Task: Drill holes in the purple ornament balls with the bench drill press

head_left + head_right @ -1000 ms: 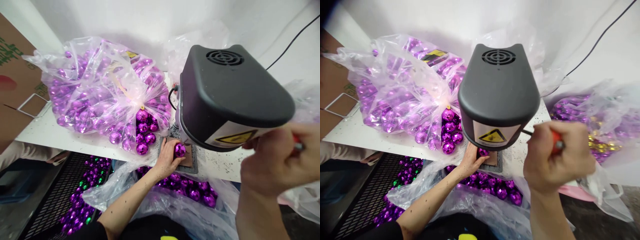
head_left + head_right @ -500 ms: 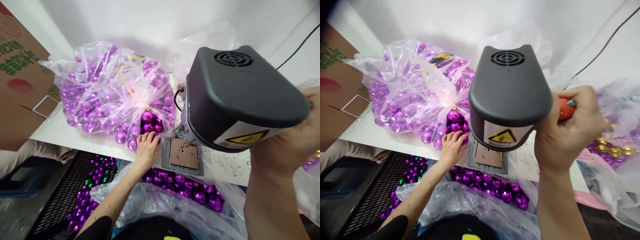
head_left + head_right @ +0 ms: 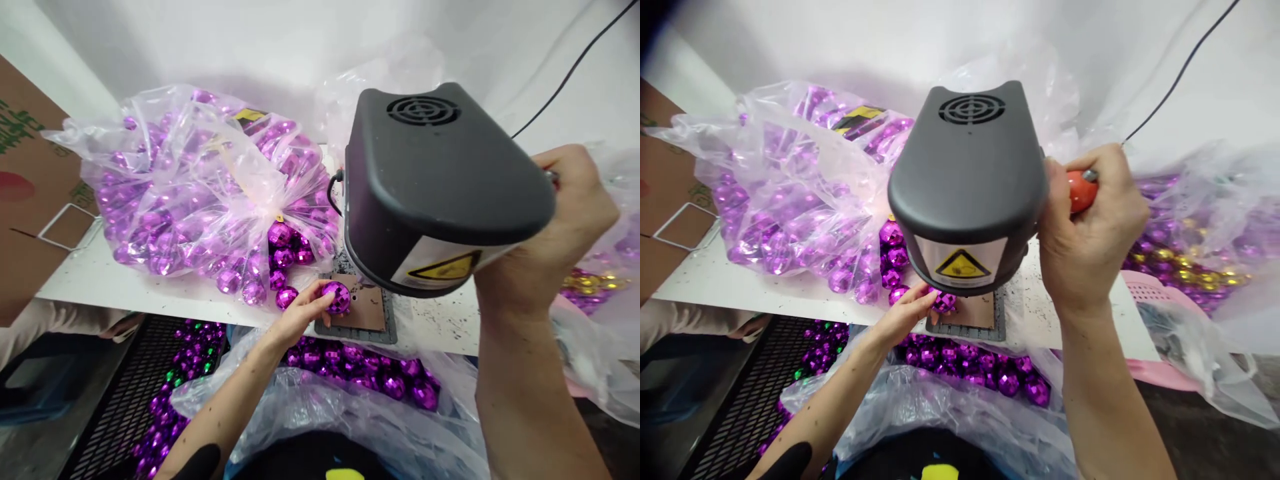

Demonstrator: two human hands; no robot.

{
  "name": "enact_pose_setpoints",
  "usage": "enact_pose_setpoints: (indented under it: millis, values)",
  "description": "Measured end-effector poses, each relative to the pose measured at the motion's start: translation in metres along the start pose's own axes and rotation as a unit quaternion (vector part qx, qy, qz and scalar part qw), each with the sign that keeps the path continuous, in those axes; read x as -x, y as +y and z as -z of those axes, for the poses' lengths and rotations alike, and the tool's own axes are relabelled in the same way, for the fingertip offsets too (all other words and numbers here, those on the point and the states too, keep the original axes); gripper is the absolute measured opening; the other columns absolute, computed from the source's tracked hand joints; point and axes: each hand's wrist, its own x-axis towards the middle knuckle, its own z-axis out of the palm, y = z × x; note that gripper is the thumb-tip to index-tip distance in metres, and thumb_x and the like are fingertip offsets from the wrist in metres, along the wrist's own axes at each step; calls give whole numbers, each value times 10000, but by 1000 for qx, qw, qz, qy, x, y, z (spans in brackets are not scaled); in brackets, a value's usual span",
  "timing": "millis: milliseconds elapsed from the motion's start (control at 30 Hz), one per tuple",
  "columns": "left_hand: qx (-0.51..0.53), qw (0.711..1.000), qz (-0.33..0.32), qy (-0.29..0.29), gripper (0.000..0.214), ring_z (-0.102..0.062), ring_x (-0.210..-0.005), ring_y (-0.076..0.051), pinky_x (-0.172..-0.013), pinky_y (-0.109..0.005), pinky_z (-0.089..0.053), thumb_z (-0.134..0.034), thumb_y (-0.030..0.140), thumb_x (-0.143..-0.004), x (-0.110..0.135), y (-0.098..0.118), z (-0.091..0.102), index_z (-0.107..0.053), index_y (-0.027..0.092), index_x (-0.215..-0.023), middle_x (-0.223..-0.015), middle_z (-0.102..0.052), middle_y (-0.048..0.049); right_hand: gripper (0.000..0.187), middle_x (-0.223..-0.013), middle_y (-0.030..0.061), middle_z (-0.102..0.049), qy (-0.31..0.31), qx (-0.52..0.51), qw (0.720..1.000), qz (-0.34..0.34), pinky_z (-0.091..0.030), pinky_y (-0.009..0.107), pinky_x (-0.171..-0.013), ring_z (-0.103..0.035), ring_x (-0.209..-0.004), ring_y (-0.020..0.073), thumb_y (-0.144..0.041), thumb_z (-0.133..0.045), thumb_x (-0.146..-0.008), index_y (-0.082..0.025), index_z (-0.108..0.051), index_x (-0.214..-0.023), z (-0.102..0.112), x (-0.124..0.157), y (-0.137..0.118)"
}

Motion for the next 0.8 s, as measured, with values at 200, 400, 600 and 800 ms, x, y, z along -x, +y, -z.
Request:
enact_pose_setpoints:
  millis: [200, 400, 600, 800]
  values:
    - [-162, 981, -73, 77, 448, -658, -859, -183, -820, -334, -540, -628, 514, -920, -15, -14, -15, -617, 203, -1243, -1065, -704, -44, 313, -609, -74, -374, -4, -15, 1000, 10, -259, 188, -596, -334, -612, 2, -401, -598, -901, -127, -511, -778, 1, 0, -2]
    - [-365, 900, -186, 151, 395, -628, -1122, -265, -1003, -442, -488, -634, 397, -950, -20, -28, -31, -571, 194, -1283, -1211, -680, -97, 317, -625, -70, -388, 1, -4, 1000, 11, -258, 189, -598, -329, -621, 8, -408, -594, -905, -131, -510, -777, 0, 1, -2]
    - [-438, 851, -260, 128, 445, -582, -1231, -310, -1088, -515, -415, -701, 378, -900, -28, -39, -40, -566, 186, -1277, -1281, -653, -140, 338, -621, -69, -382, 2, -3, 1000, 17, -256, 181, -594, -327, -616, 5, -432, -583, -911, -127, -527, -778, 1, 1, -3]
    - [-399, 882, -228, 105, 363, -557, -1278, -298, -1172, -577, -324, -675, 342, -909, -30, -40, -42, -588, 204, -1233, -1279, -658, -120, 338, -613, -61, -420, -14, 3, 1000, 15, -276, 175, -582, -346, -608, 1, -420, -596, -910, -113, -565, -770, 5, 0, -6]
